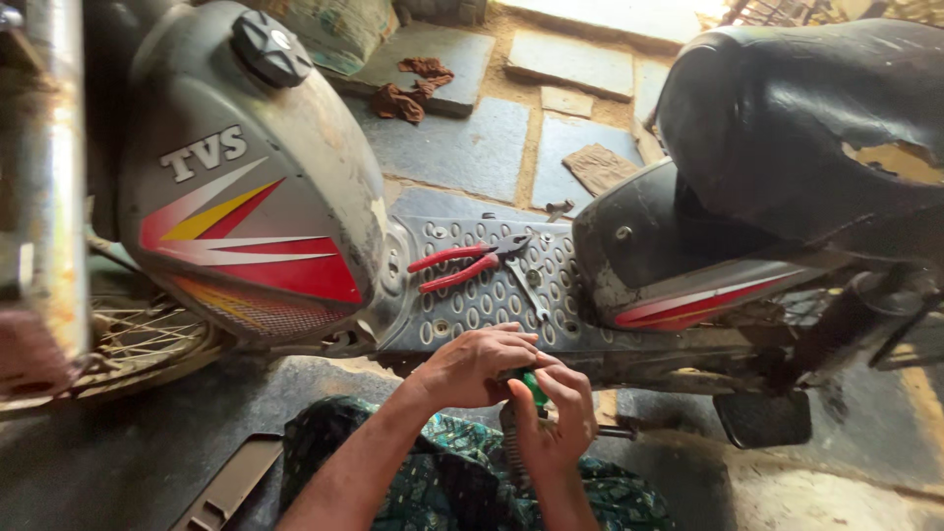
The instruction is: The person works on the wiring and components of a moped using a screwdriver.
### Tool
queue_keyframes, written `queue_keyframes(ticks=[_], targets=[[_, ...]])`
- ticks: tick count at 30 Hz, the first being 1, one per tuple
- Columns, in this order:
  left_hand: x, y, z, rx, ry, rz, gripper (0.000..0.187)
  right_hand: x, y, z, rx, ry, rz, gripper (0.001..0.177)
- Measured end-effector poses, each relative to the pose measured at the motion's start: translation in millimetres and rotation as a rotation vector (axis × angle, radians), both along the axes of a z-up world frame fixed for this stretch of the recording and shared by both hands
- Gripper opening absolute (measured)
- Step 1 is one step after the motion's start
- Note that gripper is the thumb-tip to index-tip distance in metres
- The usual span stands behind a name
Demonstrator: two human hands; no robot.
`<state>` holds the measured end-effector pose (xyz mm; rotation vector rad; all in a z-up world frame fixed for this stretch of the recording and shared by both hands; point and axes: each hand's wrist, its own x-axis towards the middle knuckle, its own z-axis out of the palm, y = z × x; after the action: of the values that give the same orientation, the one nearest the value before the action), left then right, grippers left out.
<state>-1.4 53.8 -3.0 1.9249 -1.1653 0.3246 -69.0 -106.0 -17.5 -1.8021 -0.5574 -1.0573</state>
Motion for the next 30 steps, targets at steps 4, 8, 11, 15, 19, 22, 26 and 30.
queue_keyframes(ticks=[4, 8, 11, 15, 19, 22, 26, 30], targets=[[2, 2, -7, 0.005, 0.005, -0.02, 0.037, 14, 3, -14, 0.05, -0.117, 0.094, 0.031], [3, 0, -12, -0.028, 0.001, -0.002, 0.027, 21, -2, -22, 0.05, -0.12, 0.156, 0.031], [2, -3, -10, -0.052, 0.045, 0.011, 0.025, 29, -3, -21, 0.042, -0.107, 0.181, 0.025], [-2, -5, -3, 0.001, 0.13, 0.049, 0.027, 33, 1, -16, -0.014, -0.154, 0.134, 0.018], [-4, -5, 1, -0.069, 0.035, 0.058, 0.035, 33, 9, -10, -0.033, -0.227, 0.05, 0.024], [-3, -5, 1, -0.044, 0.093, 0.046, 0.028, 35, 9, -7, -0.031, -0.245, 0.08, 0.025], [-4, -5, -2, -0.096, 0.056, 0.058, 0.024, 45, 7, -10, -0.029, -0.279, 0.159, 0.03], [-2, -6, -8, -0.062, 0.064, 0.13, 0.019, 52, 10, -21, 0.035, -0.274, 0.262, 0.035]])
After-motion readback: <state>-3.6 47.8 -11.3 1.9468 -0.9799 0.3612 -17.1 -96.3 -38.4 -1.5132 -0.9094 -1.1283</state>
